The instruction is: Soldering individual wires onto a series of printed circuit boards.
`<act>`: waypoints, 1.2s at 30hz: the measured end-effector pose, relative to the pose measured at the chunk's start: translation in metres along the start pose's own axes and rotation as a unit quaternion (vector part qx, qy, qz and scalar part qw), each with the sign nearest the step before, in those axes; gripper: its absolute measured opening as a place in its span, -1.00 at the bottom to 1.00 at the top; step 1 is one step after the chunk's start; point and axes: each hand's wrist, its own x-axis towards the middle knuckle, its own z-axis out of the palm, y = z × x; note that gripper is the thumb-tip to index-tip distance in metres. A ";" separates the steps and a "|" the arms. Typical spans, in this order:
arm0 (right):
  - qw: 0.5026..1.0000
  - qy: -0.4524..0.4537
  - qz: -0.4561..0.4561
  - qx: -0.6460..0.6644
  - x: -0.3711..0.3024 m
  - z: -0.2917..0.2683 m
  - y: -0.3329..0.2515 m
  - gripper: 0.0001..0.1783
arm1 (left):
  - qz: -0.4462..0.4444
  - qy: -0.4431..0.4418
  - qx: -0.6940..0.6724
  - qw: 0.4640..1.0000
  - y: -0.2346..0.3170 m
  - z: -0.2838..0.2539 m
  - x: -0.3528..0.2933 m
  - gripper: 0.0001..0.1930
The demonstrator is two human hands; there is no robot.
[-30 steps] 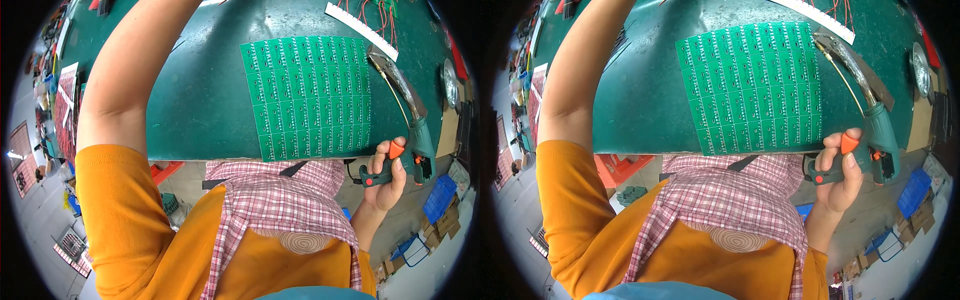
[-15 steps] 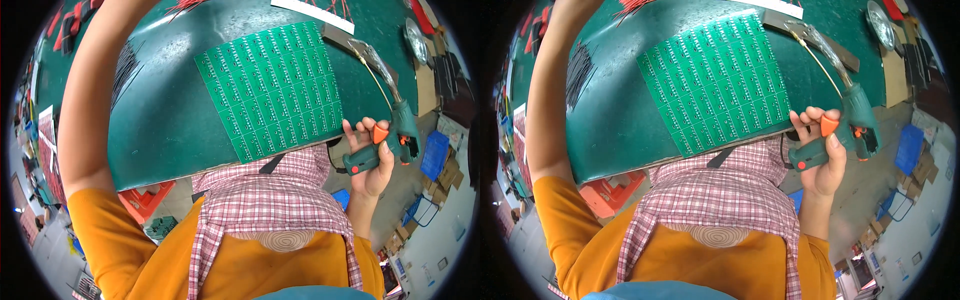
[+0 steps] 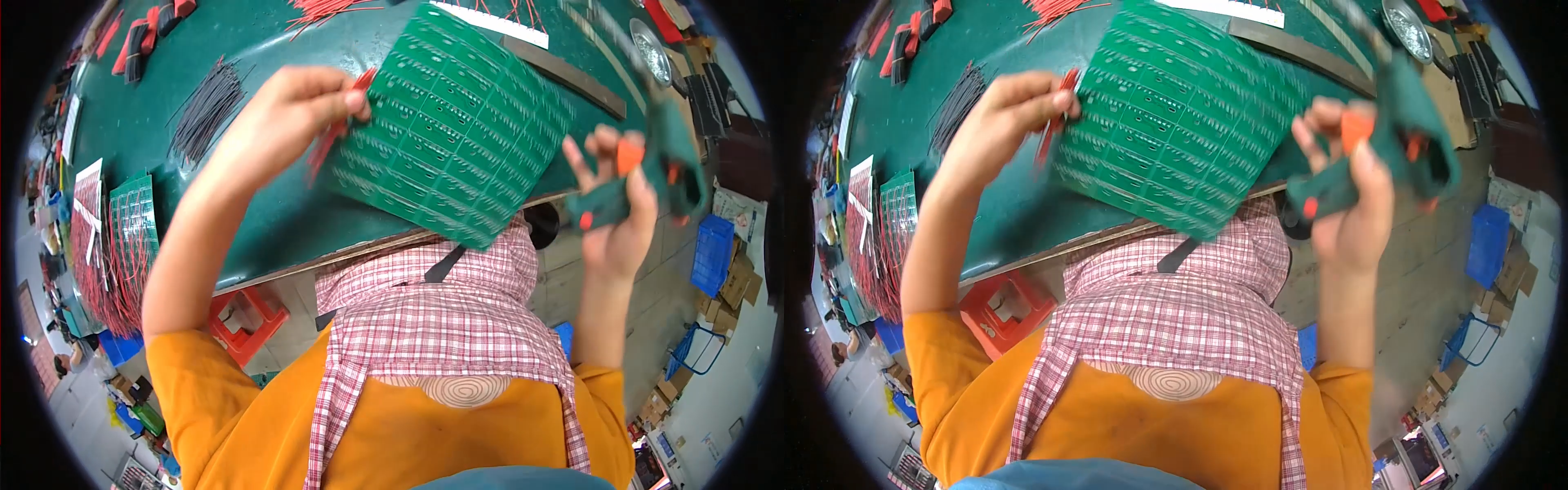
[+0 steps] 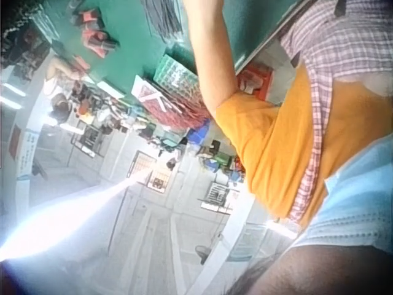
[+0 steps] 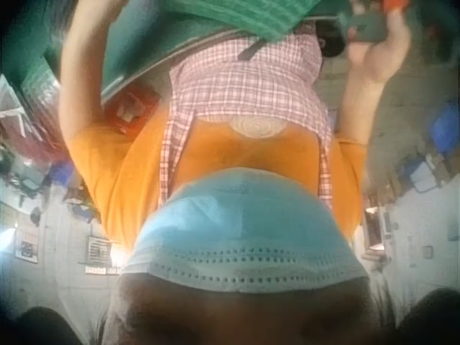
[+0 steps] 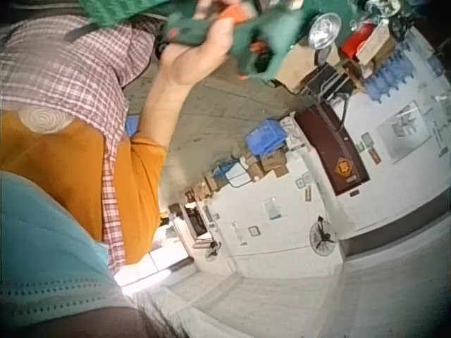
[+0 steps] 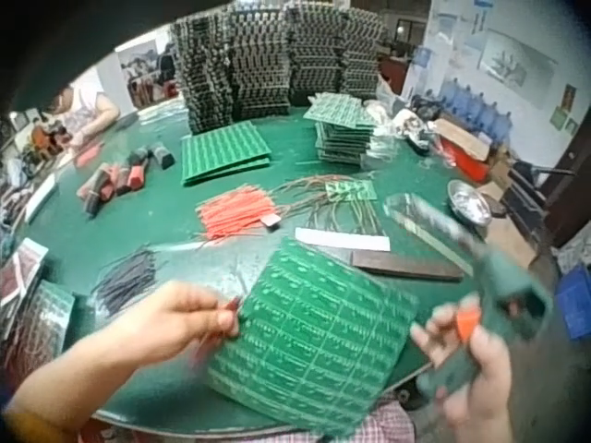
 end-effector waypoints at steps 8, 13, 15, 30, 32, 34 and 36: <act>0.987 -0.143 0.068 -0.012 0.128 0.078 0.000 -0.72 | -0.062 -0.098 -0.316 0.942 -0.012 0.100 -0.067 -0.82; 0.970 -0.197 0.042 -0.133 0.109 0.026 -0.016 -0.55 | -0.061 -0.131 -0.256 0.956 -0.007 0.068 -0.072 -0.84; 0.977 -0.152 0.013 -0.151 0.073 0.002 -0.027 -0.65 | -0.069 -0.099 -0.291 0.949 -0.009 0.041 -0.067 -0.82; 0.990 -0.096 0.058 -0.089 0.059 0.013 0.015 -0.62 | -0.045 0.138 -0.241 0.959 -0.030 0.052 -0.066 -0.83; 0.985 -0.103 0.073 -0.117 0.066 0.019 0.014 -0.61 | -0.059 0.138 -0.249 0.957 -0.034 0.059 -0.073 -0.86; 0.981 -0.083 0.077 -0.157 0.064 0.014 -0.004 -0.61 | -0.036 0.159 -0.240 0.957 -0.034 0.052 -0.079 -0.86; 0.967 -0.037 0.043 -0.250 0.048 -0.009 -0.035 -0.55 | 0.017 0.213 -0.189 0.959 -0.032 0.036 -0.081 -0.87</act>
